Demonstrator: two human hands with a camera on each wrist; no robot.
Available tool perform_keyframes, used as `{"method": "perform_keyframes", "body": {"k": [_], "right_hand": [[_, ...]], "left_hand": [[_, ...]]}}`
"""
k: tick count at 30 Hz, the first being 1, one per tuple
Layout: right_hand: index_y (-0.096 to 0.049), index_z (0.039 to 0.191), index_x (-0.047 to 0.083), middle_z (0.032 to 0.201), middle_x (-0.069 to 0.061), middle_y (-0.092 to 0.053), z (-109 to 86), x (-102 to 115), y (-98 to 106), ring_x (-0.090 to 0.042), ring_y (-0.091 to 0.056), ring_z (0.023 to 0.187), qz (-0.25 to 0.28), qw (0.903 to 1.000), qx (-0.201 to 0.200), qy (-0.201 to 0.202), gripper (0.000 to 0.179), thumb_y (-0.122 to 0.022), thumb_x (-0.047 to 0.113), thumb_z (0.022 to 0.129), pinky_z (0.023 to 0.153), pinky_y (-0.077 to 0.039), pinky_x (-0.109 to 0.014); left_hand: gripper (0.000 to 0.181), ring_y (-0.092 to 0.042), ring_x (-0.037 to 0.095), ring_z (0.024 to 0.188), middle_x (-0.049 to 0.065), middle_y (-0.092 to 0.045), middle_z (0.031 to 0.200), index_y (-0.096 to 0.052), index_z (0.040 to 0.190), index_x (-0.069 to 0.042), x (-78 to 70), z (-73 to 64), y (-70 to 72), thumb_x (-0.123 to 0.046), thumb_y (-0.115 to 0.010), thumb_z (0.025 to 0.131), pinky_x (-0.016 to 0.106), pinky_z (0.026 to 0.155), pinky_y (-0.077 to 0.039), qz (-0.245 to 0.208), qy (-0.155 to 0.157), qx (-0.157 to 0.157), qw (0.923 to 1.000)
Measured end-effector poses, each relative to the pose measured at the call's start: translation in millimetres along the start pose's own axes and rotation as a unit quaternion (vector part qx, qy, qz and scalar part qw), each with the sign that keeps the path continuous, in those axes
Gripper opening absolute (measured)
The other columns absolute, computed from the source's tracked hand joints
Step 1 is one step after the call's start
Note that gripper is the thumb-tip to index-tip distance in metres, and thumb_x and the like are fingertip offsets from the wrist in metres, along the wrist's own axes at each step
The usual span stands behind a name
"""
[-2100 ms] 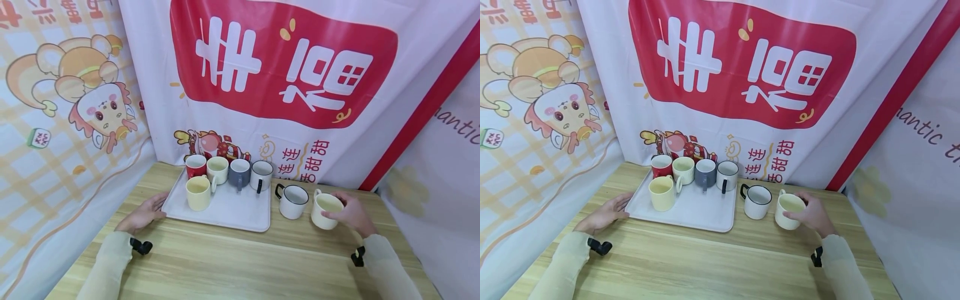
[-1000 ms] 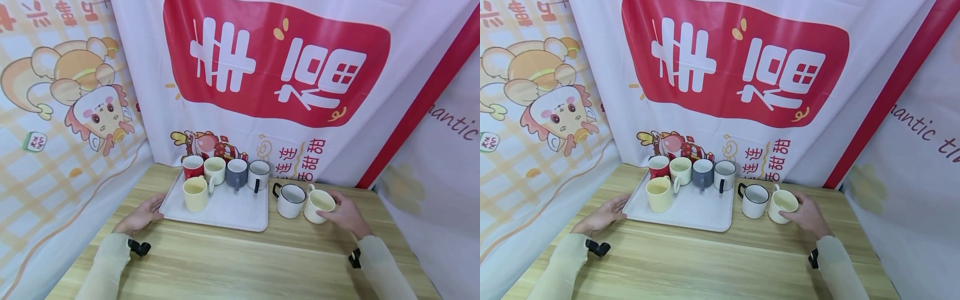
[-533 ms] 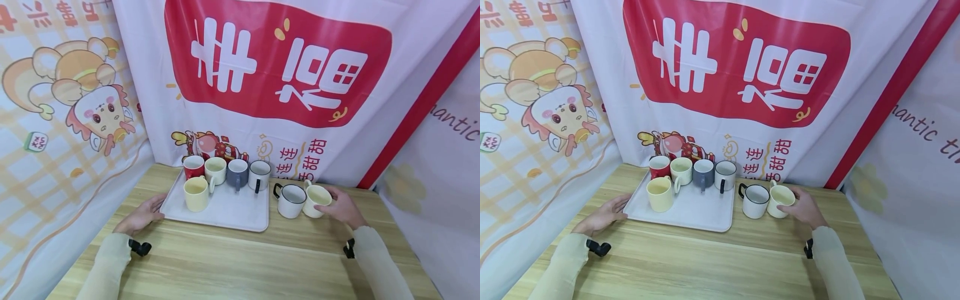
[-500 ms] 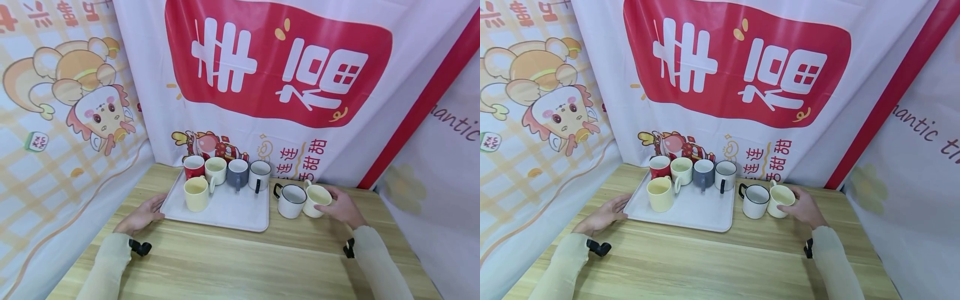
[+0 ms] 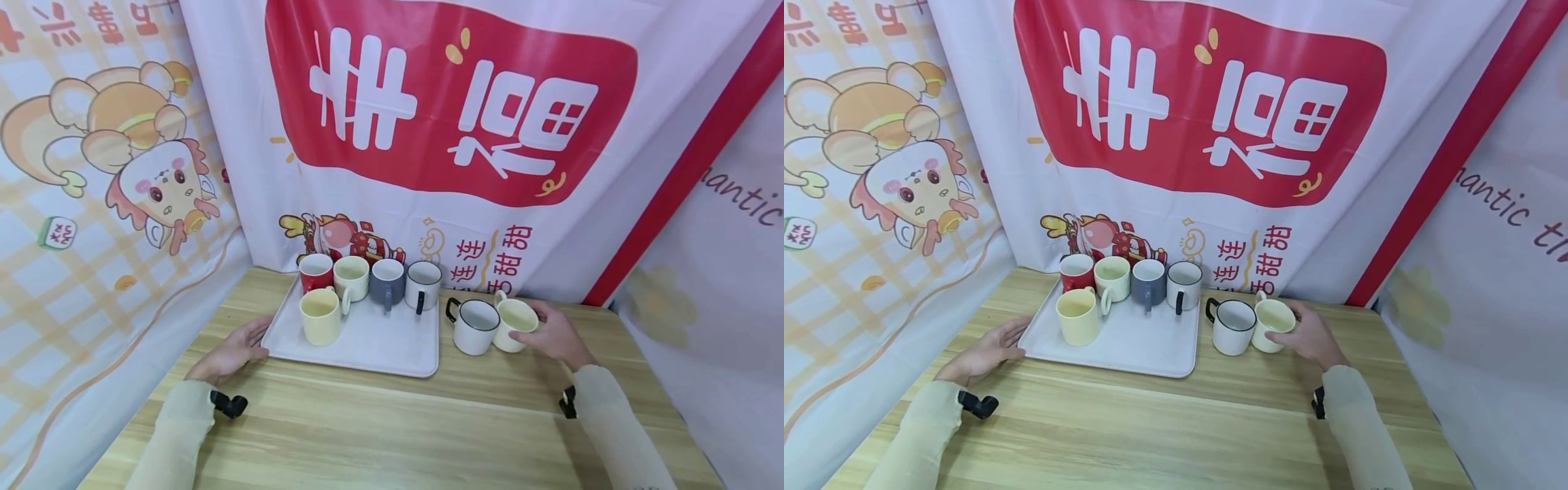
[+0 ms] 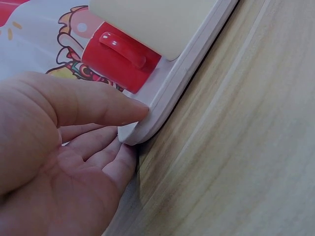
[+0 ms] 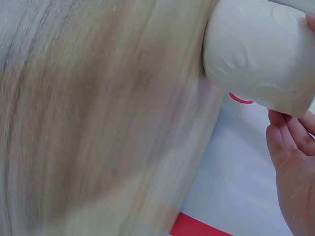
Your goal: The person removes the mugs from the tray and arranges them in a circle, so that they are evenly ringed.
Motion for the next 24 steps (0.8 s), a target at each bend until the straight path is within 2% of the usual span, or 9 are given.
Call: {"method": "perform_keyframes", "body": {"k": [4, 7, 11, 18, 24], "right_hand": [[-0.057, 0.144, 0.003, 0.138, -0.023, -0.065, 3.2, 6.8, 5.1, -0.04, -0.061, 0.124, -0.043, 0.999, 0.008, -0.004, 0.088, -0.092, 0.05, 0.078, 0.107, -0.052, -0.064], [-0.047, 0.154, 0.003, 0.15, -0.024, -0.057, 6.5, 18.3, 10.6, -0.044, -0.055, 0.135, -0.059, 0.9976, 0.027, -0.026, 0.099, -0.089, 0.054, 0.08, 0.114, -0.047, -0.07], [-0.035, 0.164, 0.007, 0.164, -0.023, -0.042, 9.3, 42.0, 17.5, -0.047, -0.042, 0.149, -0.053, 0.9965, 0.052, -0.038, 0.108, -0.086, 0.055, 0.083, 0.12, -0.041, -0.072], [-0.044, 0.16, 0.014, 0.16, -0.015, -0.05, 17.0, 91.4, 14.6, -0.043, -0.049, 0.145, -0.052, 0.9962, 0.069, 0.016, 0.096, -0.088, 0.051, 0.083, 0.116, -0.048, -0.069], [-0.048, 0.157, 0.013, 0.158, -0.012, -0.054, 27.9, 134.0, -13.5, -0.037, -0.052, 0.145, -0.026, 0.994, 0.088, 0.058, 0.093, -0.09, 0.047, 0.081, 0.119, -0.048, -0.063]], "left_hand": [[0.084, -0.004, 0.056, 0.16, 0.034, -0.004, 0.174, -0.008, 0.164, 0.012, 1.0, 0.7, -0.4, 0.006, -0.059, 0.098, 0.068, 0.132, -0.009, -0.002, -0.004, 0.002, 1.0], [0.084, -0.004, 0.056, 0.16, 0.034, -0.004, 0.174, -0.008, 0.164, 0.012, 2.2, 1.2, -0.7, 0.006, -0.06, 0.098, 0.068, 0.132, -0.009, -0.002, -0.005, 0.003, 1.0], [0.084, -0.004, 0.055, 0.161, 0.033, -0.004, 0.174, -0.009, 0.165, 0.011, 3.1, 1.8, -1.4, 0.006, -0.06, 0.098, 0.068, 0.132, -0.01, -0.003, -0.003, 0.003, 1.0], [0.085, -0.004, 0.055, 0.161, 0.032, -0.004, 0.174, -0.009, 0.165, 0.01, 2.1, 1.4, -1.5, 0.005, -0.06, 0.098, 0.069, 0.131, -0.009, -0.005, -0.01, 0.005, 0.9999], [0.086, -0.004, 0.055, 0.161, 0.032, -0.004, 0.175, -0.007, 0.165, 0.01, -0.5, -0.2, -0.6, 0.006, -0.06, 0.098, 0.069, 0.131, -0.009, -0.006, -0.006, 0.008, 0.9999]]}}
Point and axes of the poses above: each hand's wrist, its own z-axis towards the middle knuckle, its own y-axis out of the back of the hand, x = y × z, the point moved 2 cm from there along z, towards the middle knuckle
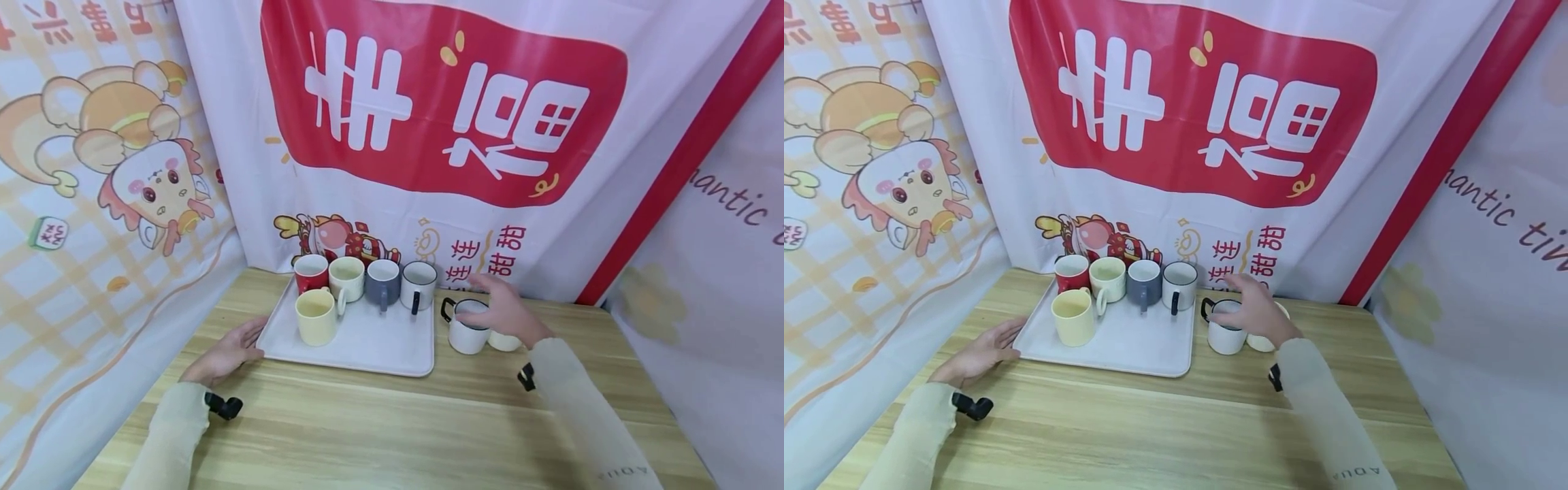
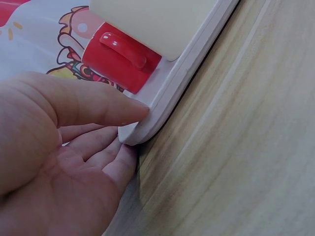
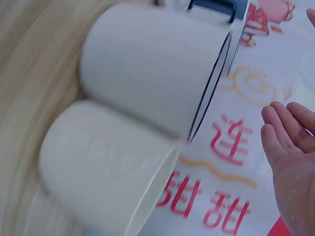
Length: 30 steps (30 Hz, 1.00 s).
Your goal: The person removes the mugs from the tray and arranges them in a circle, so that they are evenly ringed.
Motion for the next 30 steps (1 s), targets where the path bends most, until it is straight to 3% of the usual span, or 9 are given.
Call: {"method": "perform_keyframes", "body": {"k": [10, 19, 24, 30], "right_hand": [[-0.059, 0.148, 0.004, 0.149, -0.013, -0.064, 39.3, 75.6, -56.7, -0.031, -0.059, 0.139, 0.004, 0.9946, -0.006, 0.104, 0.091, -0.093, 0.047, 0.075, 0.122, -0.048, -0.051], [-0.057, 0.15, 0.008, 0.151, -0.009, -0.062, 60.2, 122.8, -107.4, -0.026, -0.058, 0.14, 0.052, 0.9918, 0.017, 0.116, 0.09, -0.091, 0.051, 0.078, 0.122, -0.049, -0.045], [-0.055, 0.152, 0.008, 0.153, -0.008, -0.06, 70.1, 133.9, -137.3, -0.025, -0.057, 0.142, 0.07, 0.9905, 0.015, 0.117, 0.094, -0.092, 0.051, 0.077, 0.123, -0.049, -0.042], [-0.054, 0.152, 0.008, 0.153, -0.007, -0.06, 77.1, 142.1, -169.8, -0.025, -0.055, 0.143, 0.111, 0.9896, 0.006, 0.091, 0.096, -0.091, 0.054, 0.076, 0.124, -0.046, -0.05]], "left_hand": [[0.085, -0.003, 0.055, 0.161, 0.033, -0.004, 0.174, -0.009, 0.165, 0.011, 2.5, -1.1, 1.1, 0.007, -0.06, 0.097, 0.069, 0.131, -0.008, 0.001, 0.0, -0.003, 1.0], [0.085, -0.004, 0.055, 0.161, 0.033, -0.004, 0.174, -0.009, 0.165, 0.01, 2.1, -0.4, 1.7, 0.007, -0.06, 0.097, 0.069, 0.131, -0.01, 0.0, 0.004, -0.006, 1.0], [0.086, -0.005, 0.055, 0.161, 0.032, -0.006, 0.174, -0.009, 0.165, 0.009, 1.4, 0.3, 1.4, 0.005, -0.061, 0.097, 0.069, 0.131, -0.011, 0.002, 0.003, -0.008, 1.0], [0.085, -0.006, 0.055, 0.16, 0.033, -0.006, 0.174, -0.01, 0.165, 0.01, 2.9, 0.9, 1.0, 0.005, -0.061, 0.098, 0.068, 0.131, -0.011, 0.01, 0.002, -0.009, 0.9999]]}}
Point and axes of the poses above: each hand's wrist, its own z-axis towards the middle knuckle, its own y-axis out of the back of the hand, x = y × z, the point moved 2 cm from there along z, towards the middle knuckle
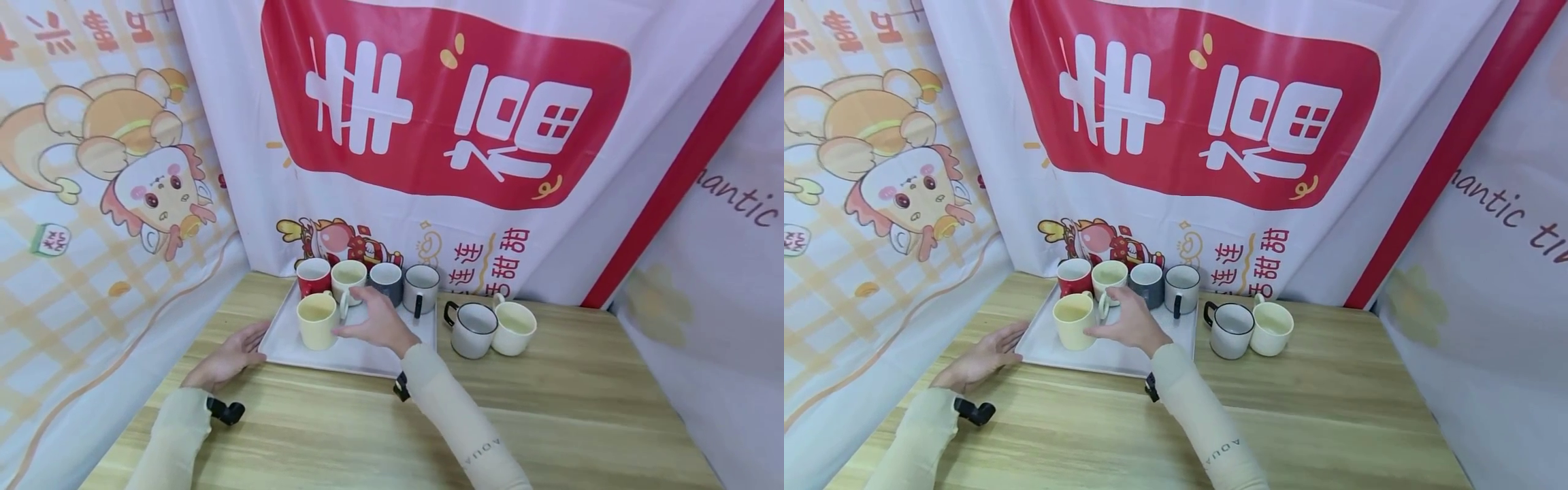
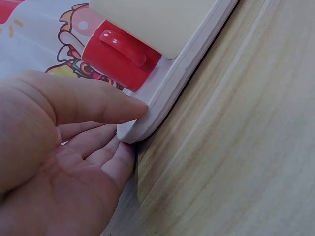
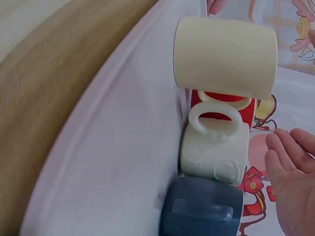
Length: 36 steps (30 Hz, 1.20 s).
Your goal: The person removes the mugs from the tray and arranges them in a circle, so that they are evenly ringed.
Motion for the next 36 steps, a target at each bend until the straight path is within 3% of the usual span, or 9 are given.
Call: {"method": "perform_keyframes", "body": {"k": [8, 13, 21, 25, 31, 36], "right_hand": [[-0.054, 0.154, 0.022, 0.155, -0.005, -0.059, 5.4, 1.8, -40.9, -0.024, -0.055, 0.143, 0.085, 0.9939, -0.042, -0.058, 0.092, -0.092, 0.053, 0.076, 0.121, -0.05, -0.051], [-0.054, 0.154, 0.02, 0.154, -0.003, -0.06, 10.1, 8.3, -56.1, -0.025, -0.052, 0.142, 0.122, 0.9879, -0.069, -0.067, 0.092, -0.093, 0.05, 0.076, 0.123, -0.044, -0.058], [-0.055, 0.152, 0.018, 0.144, 0.002, -0.063, 18.4, 14.0, -74.2, -0.019, -0.056, 0.132, 0.118, 0.9819, -0.107, -0.102, 0.094, -0.095, 0.052, 0.073, 0.12, -0.05, -0.05], [-0.056, 0.149, 0.018, 0.134, 0.001, -0.066, 21.2, 17.0, -82.5, -0.018, -0.059, 0.124, 0.105, 0.9794, -0.124, -0.119, 0.094, -0.096, 0.052, 0.07, 0.112, -0.056, -0.044], [-0.057, 0.146, 0.014, 0.133, -0.002, -0.068, 23.0, 20.9, -88.3, -0.02, -0.062, 0.124, 0.079, 0.9784, -0.154, -0.114, 0.091, -0.098, 0.046, 0.071, 0.112, -0.055, -0.043], [-0.06, 0.141, 0.013, 0.129, -0.002, -0.069, 22.5, 20.5, -86.1, -0.02, -0.063, 0.119, 0.08, 0.978, -0.156, -0.113, 0.086, -0.099, 0.04, 0.069, 0.107, -0.058, -0.04]], "left_hand": [[0.085, -0.005, 0.052, 0.162, 0.029, -0.005, 0.176, -0.01, 0.166, 0.007, -0.8, -0.4, -0.2, 0.004, -0.06, 0.098, 0.065, 0.133, -0.011, 0.003, 0.021, -0.006, 0.9998], [0.083, -0.006, 0.053, 0.162, 0.03, -0.005, 0.175, -0.01, 0.166, 0.007, -0.1, 0.0, -0.8, 0.004, -0.059, 0.099, 0.066, 0.132, -0.011, 0.006, 0.016, -0.007, 0.9998], [0.083, -0.005, 0.052, 0.162, 0.03, -0.005, 0.175, -0.01, 0.166, 0.008, 1.1, -1.1, -0.1, 0.005, -0.058, 0.099, 0.065, 0.133, -0.011, -0.002, 0.014, -0.005, 0.9999], [0.082, -0.006, 0.054, 0.161, 0.033, -0.006, 0.174, -0.01, 0.165, 0.01, 1.8, -2.2, -0.8, 0.005, -0.059, 0.099, 0.066, 0.132, -0.01, -0.001, -0.002, -0.002, 1.0], [0.081, -0.007, 0.056, 0.16, 0.034, -0.008, 0.173, -0.012, 0.164, 0.012, 1.9, -2.9, -1.0, 0.005, -0.06, 0.099, 0.066, 0.132, -0.01, -0.004, -0.02, -0.001, 0.9998], [0.081, -0.006, 0.055, 0.161, 0.034, -0.008, 0.173, -0.012, 0.164, 0.011, 1.5, -1.9, 0.8, 0.005, -0.059, 0.098, 0.065, 0.132, -0.01, 0.001, -0.014, -0.002, 0.9999]]}}
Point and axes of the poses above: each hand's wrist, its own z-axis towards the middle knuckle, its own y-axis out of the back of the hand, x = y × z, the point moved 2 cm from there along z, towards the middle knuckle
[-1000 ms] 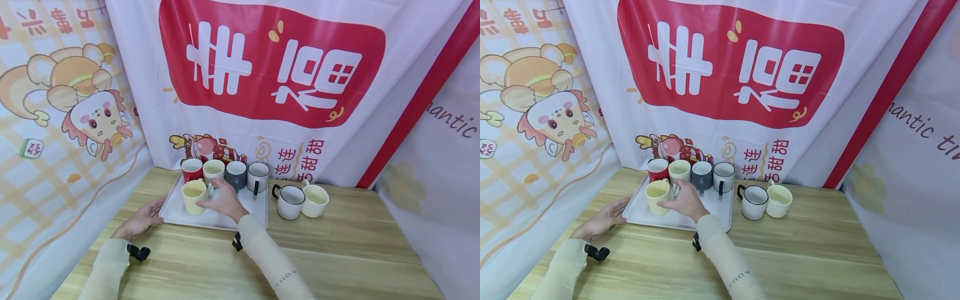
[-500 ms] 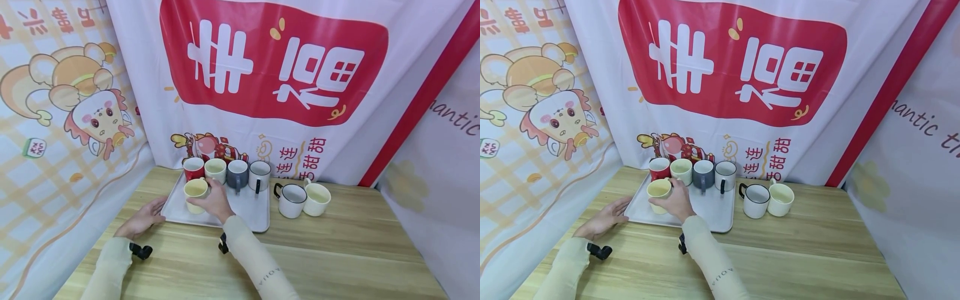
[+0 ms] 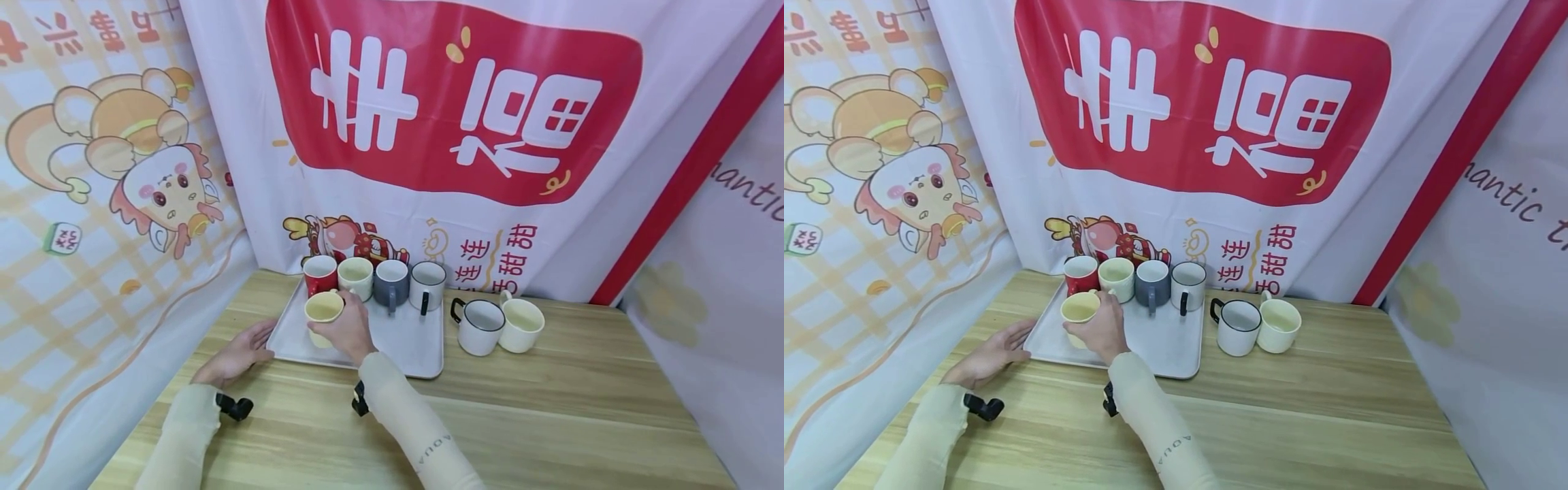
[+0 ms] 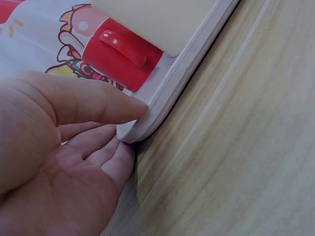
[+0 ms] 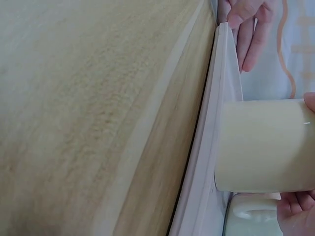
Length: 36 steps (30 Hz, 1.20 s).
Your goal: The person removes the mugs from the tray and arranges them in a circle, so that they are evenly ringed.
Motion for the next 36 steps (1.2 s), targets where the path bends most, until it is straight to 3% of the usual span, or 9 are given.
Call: {"method": "perform_keyframes", "body": {"k": [11, 19, 29, 36], "right_hand": [[-0.066, 0.132, 0.019, 0.118, 0.006, -0.072, -7.7, -10.2, 23.2, -0.011, -0.066, 0.105, 0.048, 0.9972, 0.055, 0.018, 0.075, -0.1, 0.035, 0.067, 0.094, -0.062, -0.031], [-0.065, 0.134, 0.023, 0.12, 0.008, -0.07, -10.4, -14.9, 47.6, -0.012, -0.063, 0.107, 0.025, 0.9955, 0.08, 0.044, 0.075, -0.098, 0.037, 0.069, 0.094, -0.06, -0.035], [-0.062, 0.142, 0.02, 0.135, 0.003, -0.067, -24.6, -6.2, 95.5, -0.016, -0.063, 0.118, 0.036, 0.9924, 0.1, 0.062, 0.081, -0.097, 0.034, 0.071, 0.104, -0.06, -0.04], [-0.065, 0.134, 0.024, 0.128, 0.006, -0.069, -39.3, -2.5, 137.4, -0.017, -0.065, 0.116, 0.024, 0.9914, 0.104, 0.076, 0.073, -0.098, 0.032, 0.069, 0.104, -0.059, -0.043]], "left_hand": [[0.083, -0.003, 0.055, 0.161, 0.033, -0.004, 0.174, -0.008, 0.164, 0.011, 0.9, 0.9, -1.1, 0.007, -0.058, 0.098, 0.065, 0.132, -0.008, -0.022, 0.002, 0.008, 0.9997], [0.084, -0.004, 0.054, 0.161, 0.033, -0.005, 0.174, -0.009, 0.165, 0.011, 1.4, 1.0, -0.2, 0.007, -0.06, 0.098, 0.064, 0.132, -0.009, -0.018, 0.002, 0.006, 0.9998], [0.085, -0.005, 0.054, 0.161, 0.032, -0.006, 0.175, -0.01, 0.165, 0.009, -1.1, 3.0, -0.3, 0.005, -0.062, 0.098, 0.065, 0.132, -0.011, -0.017, 0.01, 0.006, 0.9998], [0.084, -0.006, 0.053, 0.161, 0.031, -0.005, 0.175, -0.01, 0.165, 0.009, 0.5, 3.1, -1.0, 0.006, -0.06, 0.098, 0.064, 0.132, -0.01, -0.017, 0.013, 0.006, 0.9998]]}}
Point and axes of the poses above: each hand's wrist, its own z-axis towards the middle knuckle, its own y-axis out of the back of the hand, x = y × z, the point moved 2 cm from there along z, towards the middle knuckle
